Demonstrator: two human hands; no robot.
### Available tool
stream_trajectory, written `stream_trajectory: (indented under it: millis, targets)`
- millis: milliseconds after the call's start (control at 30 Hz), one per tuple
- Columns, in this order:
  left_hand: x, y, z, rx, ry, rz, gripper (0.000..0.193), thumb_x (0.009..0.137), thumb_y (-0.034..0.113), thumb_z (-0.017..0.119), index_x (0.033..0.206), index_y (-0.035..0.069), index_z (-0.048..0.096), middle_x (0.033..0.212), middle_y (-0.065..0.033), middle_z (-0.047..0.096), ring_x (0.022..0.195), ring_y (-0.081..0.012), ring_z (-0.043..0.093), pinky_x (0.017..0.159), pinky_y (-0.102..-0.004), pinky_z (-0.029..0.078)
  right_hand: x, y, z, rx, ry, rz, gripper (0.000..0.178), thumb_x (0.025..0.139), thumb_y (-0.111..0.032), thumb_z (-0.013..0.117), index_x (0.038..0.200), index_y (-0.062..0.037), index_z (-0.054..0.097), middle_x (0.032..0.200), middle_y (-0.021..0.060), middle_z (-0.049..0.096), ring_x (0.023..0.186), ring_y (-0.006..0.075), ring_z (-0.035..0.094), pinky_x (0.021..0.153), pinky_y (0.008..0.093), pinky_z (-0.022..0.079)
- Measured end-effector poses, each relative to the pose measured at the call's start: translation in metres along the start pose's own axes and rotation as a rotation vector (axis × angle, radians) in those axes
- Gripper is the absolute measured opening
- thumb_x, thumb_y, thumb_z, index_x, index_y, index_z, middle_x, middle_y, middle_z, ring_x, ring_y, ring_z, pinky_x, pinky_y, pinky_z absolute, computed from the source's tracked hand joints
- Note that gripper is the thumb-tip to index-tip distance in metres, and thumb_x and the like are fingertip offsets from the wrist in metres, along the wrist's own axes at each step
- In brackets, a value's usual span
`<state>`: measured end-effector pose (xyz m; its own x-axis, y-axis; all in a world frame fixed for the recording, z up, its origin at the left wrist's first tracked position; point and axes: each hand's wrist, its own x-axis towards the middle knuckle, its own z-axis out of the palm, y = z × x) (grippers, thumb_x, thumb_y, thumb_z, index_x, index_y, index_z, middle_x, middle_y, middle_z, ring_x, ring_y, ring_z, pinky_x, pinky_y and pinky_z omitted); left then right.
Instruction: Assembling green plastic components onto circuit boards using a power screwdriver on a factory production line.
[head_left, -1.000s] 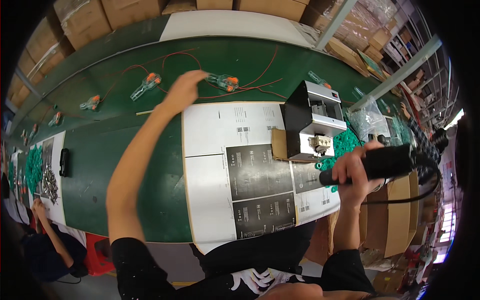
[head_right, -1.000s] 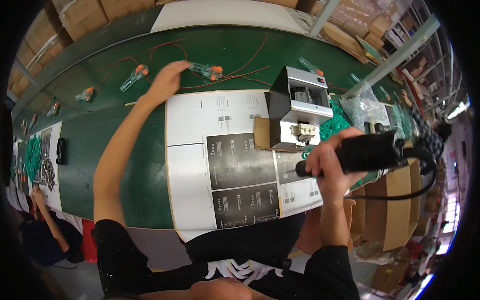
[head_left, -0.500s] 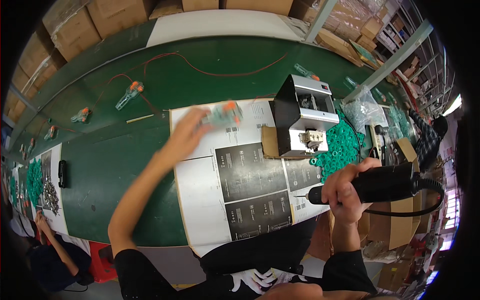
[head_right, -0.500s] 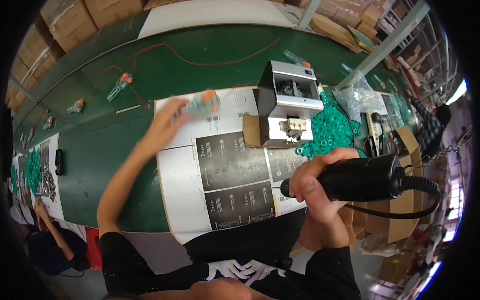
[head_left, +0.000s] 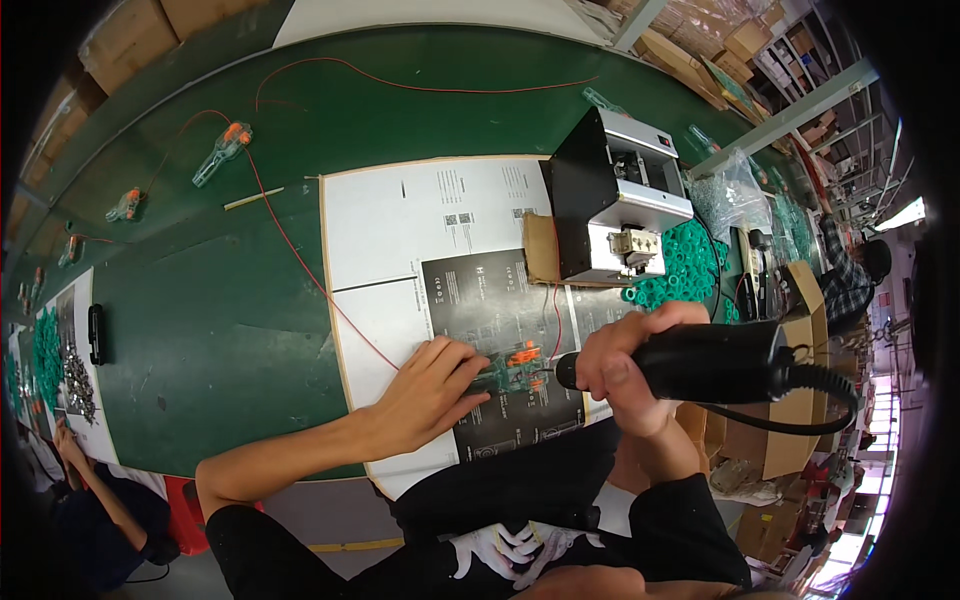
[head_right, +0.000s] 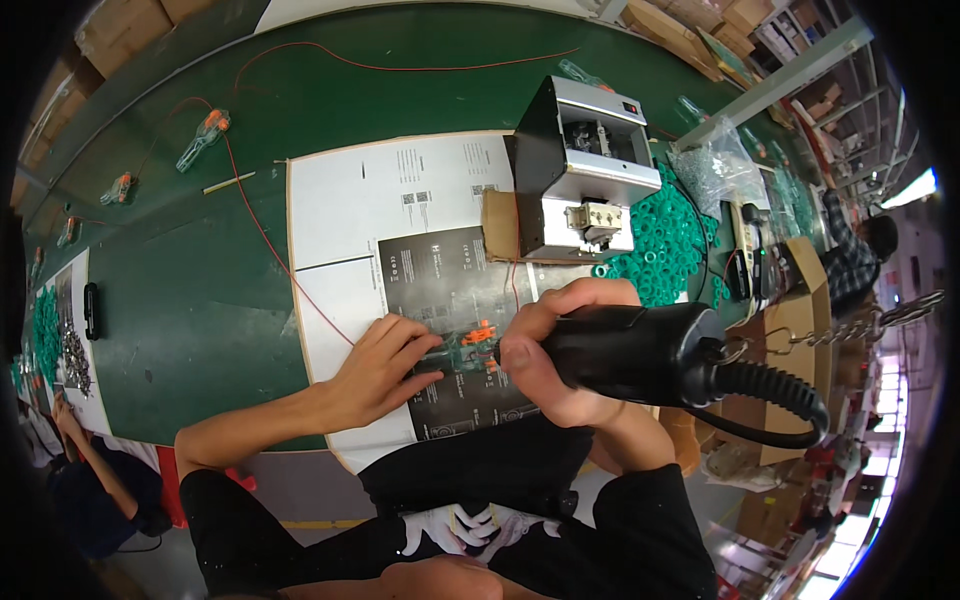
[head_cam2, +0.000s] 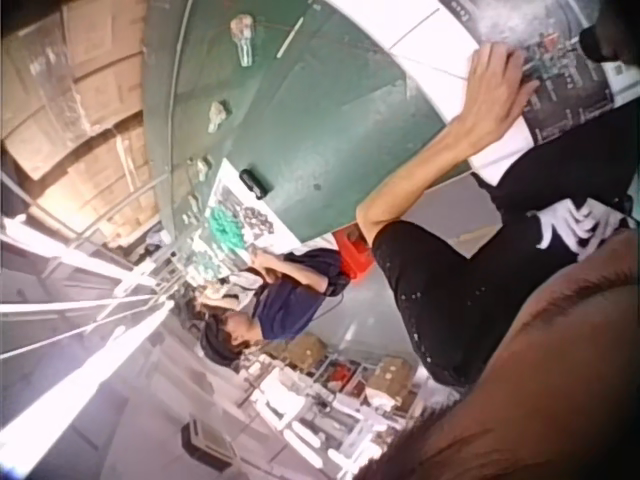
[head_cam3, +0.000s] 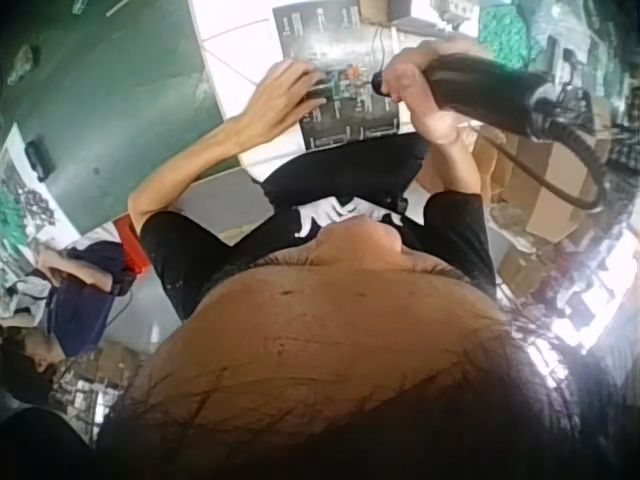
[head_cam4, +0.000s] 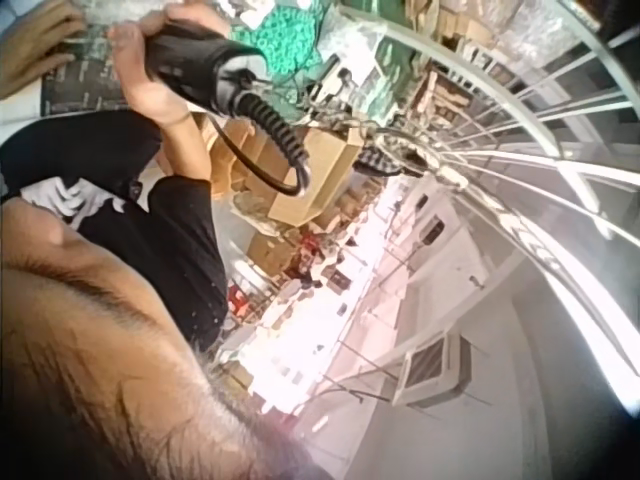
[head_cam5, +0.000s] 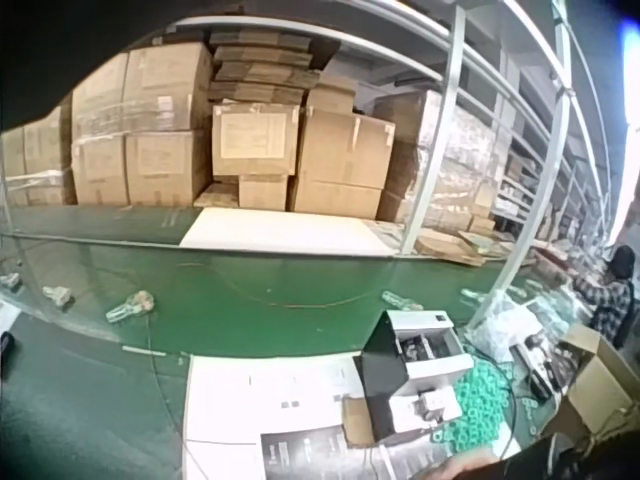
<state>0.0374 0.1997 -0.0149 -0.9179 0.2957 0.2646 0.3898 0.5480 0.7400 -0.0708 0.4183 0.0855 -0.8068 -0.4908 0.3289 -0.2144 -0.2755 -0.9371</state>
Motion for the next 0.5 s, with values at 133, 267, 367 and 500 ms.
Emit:
stream_trajectory:
  millis: [133, 267, 367, 500]
  targets:
    - [0.001, -0.003, 0.0, 0.01, -0.01, -0.006, 0.04, 0.086, 0.016, 0.078, 0.116, -0.003, 0.062, 0.11, -0.0145, 0.056, 0.1, -0.0332, 0.054, 0.087, -0.0415, 0.045, 0.0, 0.011, 0.004, -0.079, -0.03, 0.003, 0.044, 0.093, -0.001, 0.066, 0.119, -0.0128, 0.032, 0.071, 0.0065, 0.054, 0.054, 0.0172, 0.054, 0.053, 0.0346, 0.051]
    - [0.0, 0.0, 0.001, 0.079, -0.017, 0.003, 0.042, 0.086, 0.019, 0.078, 0.118, -0.003, 0.063, 0.111, -0.0137, 0.057, 0.102, -0.0318, 0.054, 0.087, -0.0417, 0.045, -0.002, 0.017, 0.004, -0.143, -0.08, 0.004, 0.041, 0.094, -0.002, 0.064, 0.117, -0.0141, 0.032, 0.07, 0.0053, 0.051, 0.051, 0.0171, 0.052, 0.05, 0.0349, 0.05]
    - [-0.001, -0.001, 0.004, 0.187, 0.009, 0.042, 0.041, 0.087, 0.021, 0.076, 0.118, -0.003, 0.063, 0.109, -0.0118, 0.055, 0.102, -0.0291, 0.052, 0.089, -0.0399, 0.043, -0.001, 0.019, 0.004, -0.184, -0.156, -0.004, 0.041, 0.092, 0.001, 0.064, 0.115, -0.014, 0.033, 0.07, 0.0055, 0.051, 0.053, 0.0175, 0.054, 0.051, 0.036, 0.051]
    - [0.0, -0.001, 0.006, 0.264, 0.027, 0.074, 0.041, 0.088, 0.023, 0.075, 0.117, -0.003, 0.063, 0.107, -0.0107, 0.055, 0.102, -0.0276, 0.051, 0.092, -0.0402, 0.042, -0.001, 0.019, 0.006, -0.153, -0.245, -0.076, 0.041, 0.089, 0.007, 0.064, 0.111, -0.0134, 0.035, 0.072, 0.0066, 0.054, 0.056, 0.0181, 0.056, 0.053, 0.0368, 0.053]
